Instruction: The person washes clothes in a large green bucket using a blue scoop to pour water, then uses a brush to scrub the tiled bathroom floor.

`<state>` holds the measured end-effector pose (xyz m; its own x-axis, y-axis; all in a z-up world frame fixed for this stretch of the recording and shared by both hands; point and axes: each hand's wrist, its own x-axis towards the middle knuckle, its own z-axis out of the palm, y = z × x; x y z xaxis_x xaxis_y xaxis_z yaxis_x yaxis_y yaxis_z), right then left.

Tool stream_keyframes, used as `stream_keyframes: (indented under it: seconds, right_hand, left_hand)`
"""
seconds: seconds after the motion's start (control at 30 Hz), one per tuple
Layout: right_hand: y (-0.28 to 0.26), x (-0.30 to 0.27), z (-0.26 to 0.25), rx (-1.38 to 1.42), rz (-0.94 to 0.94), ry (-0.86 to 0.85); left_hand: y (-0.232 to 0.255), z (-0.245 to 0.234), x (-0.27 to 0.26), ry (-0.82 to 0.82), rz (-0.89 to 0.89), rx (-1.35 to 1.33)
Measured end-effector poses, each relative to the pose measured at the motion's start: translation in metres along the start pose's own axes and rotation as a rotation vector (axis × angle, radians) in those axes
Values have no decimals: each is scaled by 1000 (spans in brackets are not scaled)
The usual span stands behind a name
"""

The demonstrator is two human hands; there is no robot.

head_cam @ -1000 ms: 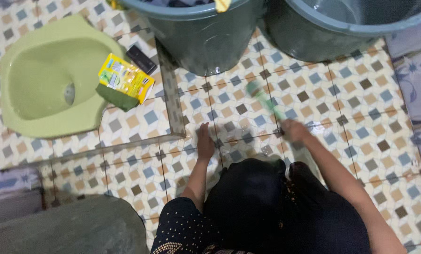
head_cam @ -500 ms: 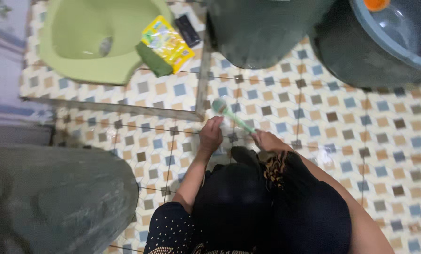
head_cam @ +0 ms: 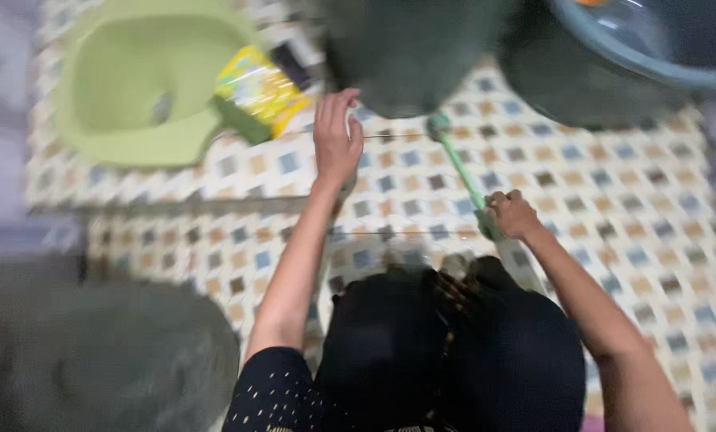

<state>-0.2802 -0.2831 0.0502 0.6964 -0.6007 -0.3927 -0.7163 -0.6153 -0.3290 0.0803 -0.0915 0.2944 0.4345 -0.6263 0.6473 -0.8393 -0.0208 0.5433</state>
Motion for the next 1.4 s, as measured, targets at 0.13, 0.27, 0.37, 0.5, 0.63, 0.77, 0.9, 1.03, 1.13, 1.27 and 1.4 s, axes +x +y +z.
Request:
stream_keyframes:
  seconds: [0.13,0.27,0.37,0.5,0.63,0.77,0.9,1.03,1.13,1.27,1.4]
  right_hand:
    - [77,-82,-19,215,24,-183]
    - [124,-187,-38,293,221,-217]
    - [136,-278,-47,375,434,-229]
    - [151,-374,-38,506,569,-224]
    - [161,-457,-14,598,725,-285]
    - [153,-532,-3,888,759,-235]
    - [143,-560,-11,787,816,-318]
    - [145,-548,-9,748,889,-471]
    - [162,-537,7,876,853,-526]
    - [185,-534,21,760,627,-516]
    - [186,-525,18,824,544,-452]
  left_hand:
    - [67,63,42,-409,189,-314]
    - [152,129,63,-728,377,-447]
    - [221,184,52,-866,565,-472]
    - [310,258,6,-1217,691,-433]
    - [404,327,-105,-1447,712,-462]
    - [453,352,-248,-1967,535,-682]
    - [463,339,-337,-2172,760,-706]
    - [461,327,-350,-2347,744,-507]
    - [440,346,-347,-2180,680,-572]
    - [388,390,-347,-1983,440,-707]
    - [342,417,-339,-1921,309,-636]
